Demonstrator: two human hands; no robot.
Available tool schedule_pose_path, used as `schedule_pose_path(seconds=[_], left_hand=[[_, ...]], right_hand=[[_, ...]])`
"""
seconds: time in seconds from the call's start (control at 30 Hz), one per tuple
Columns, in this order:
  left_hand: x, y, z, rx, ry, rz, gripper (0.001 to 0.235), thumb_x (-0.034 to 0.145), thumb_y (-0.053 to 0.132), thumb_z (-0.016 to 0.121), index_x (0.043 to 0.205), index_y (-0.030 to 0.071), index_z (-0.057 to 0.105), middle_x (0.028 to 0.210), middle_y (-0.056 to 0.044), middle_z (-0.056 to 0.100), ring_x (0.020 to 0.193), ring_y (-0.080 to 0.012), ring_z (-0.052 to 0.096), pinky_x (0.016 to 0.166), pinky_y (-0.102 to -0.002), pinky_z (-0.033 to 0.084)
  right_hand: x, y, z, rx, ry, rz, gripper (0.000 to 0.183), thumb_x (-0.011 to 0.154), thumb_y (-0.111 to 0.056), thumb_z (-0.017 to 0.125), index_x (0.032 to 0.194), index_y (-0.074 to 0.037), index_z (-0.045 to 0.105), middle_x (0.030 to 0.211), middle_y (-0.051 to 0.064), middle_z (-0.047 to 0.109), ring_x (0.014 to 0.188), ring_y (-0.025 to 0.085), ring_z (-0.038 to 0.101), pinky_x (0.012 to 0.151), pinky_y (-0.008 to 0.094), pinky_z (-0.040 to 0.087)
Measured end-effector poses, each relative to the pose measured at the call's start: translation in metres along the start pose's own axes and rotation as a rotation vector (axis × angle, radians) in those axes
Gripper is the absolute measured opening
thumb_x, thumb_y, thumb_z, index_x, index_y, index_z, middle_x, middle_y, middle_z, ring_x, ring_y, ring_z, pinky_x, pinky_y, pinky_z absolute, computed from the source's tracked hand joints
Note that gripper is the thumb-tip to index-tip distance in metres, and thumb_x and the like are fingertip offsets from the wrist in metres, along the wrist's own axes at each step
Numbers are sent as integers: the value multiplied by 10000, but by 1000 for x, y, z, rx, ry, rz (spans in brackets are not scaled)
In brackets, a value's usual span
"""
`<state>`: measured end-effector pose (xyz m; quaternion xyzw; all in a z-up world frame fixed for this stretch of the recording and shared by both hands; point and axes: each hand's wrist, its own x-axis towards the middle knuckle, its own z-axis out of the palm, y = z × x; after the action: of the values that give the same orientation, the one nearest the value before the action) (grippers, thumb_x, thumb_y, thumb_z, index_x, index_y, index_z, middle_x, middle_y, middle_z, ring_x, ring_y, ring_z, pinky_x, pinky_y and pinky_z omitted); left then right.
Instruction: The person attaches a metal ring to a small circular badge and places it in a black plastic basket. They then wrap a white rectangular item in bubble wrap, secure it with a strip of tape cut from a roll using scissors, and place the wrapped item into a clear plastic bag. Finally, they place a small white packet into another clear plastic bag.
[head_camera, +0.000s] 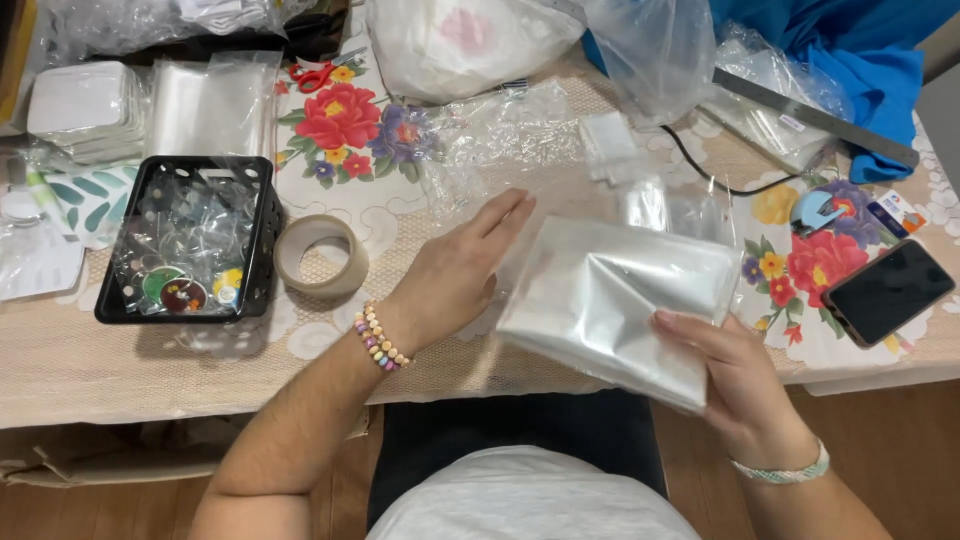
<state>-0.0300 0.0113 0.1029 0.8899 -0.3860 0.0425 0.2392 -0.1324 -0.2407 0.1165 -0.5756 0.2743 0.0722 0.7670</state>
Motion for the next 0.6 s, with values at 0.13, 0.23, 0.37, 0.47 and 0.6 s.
schedule_pose_path(seconds=[0.13,0.23,0.37,0.47,0.6], left_hand=[[-2,29,-5,21,-63,-11,779,743,-229,576,1481,-62,391,1542,-242,391,1004,-414,661,705,-530,626],[-5,36,13,225,-41,4,855,714,-177,683,1501,-67,366,1572,-208,354,913,-322,652,644,-446,648],[-2,23,39,492,-19,-81,923,687,-99,747,1521,-29,357,1584,-166,347,810,-185,655,524,-301,644],[-1,27,36,368,-1,-48,893,690,-122,730,1507,-48,379,1575,-187,371,797,-230,664,555,-345,652],[-2,38,38,348,43,30,867,708,-90,731,1506,-11,403,1587,-156,372,795,-232,670,580,-327,655]], right_hand=[[11,10,4,49,0,-98,533,942,-94,542,1445,14,401,1047,158,639,894,316,712,750,492,616],[18,16,18,138,0,-103,506,948,-81,533,1424,21,394,1041,155,624,950,327,712,846,516,603],[31,26,20,192,0,-120,567,938,-78,542,1468,6,360,1156,144,607,1096,334,673,965,548,542],[30,21,34,209,30,-139,528,965,-65,497,1468,5,353,1288,175,573,1245,355,599,1090,542,462],[45,33,50,256,-91,-92,555,972,-42,460,1501,13,303,1399,205,518,1347,388,515,1162,546,371]])
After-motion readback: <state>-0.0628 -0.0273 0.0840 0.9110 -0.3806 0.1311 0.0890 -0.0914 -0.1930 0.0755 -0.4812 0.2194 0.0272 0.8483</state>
